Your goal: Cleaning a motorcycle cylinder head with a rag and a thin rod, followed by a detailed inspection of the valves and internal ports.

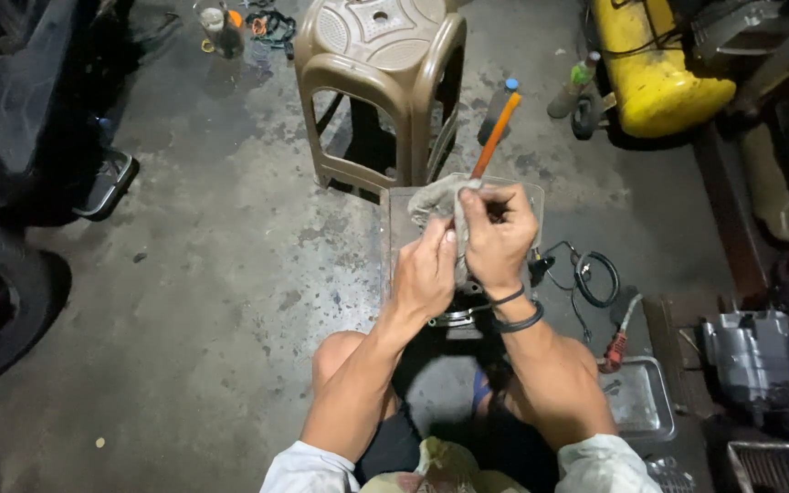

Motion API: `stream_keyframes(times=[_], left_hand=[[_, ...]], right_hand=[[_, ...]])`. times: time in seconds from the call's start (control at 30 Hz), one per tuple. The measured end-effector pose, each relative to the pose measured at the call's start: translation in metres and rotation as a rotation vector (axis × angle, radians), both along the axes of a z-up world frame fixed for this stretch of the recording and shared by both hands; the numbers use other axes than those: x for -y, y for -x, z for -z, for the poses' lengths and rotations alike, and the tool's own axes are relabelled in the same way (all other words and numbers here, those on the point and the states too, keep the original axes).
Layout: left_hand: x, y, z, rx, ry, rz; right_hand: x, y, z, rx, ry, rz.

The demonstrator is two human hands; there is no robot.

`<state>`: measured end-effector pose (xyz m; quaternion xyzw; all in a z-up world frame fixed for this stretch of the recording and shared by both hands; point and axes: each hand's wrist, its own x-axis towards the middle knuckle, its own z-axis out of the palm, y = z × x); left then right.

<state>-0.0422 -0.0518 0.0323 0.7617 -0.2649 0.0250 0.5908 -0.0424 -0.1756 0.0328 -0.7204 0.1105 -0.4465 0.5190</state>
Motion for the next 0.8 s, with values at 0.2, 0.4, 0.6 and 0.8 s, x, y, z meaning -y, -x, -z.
stream_keyframes(times=[0.2,0.4,0.6,0.8], left_hand=[[0.014,0.020,0.015,0.004,-0.071,0.045],[0.017,0.030,0.012,-0.046,-0.074,0.095],[0.017,0.030,0.029,-0.130,-0.002,0.098],[0.024,0.029,0.019,-0.150,0.190,-0.024]], right_hand=[[0.043,-0.008,-0.009,0.103,0.022,0.115],[0.076,-0.016,-0.013,0.199,-0.033,0.169],[0.108,0.016,-0.028,0.388,-0.361,0.152],[0.069,0.039,-0.011,0.157,-0.627,-0.415]])
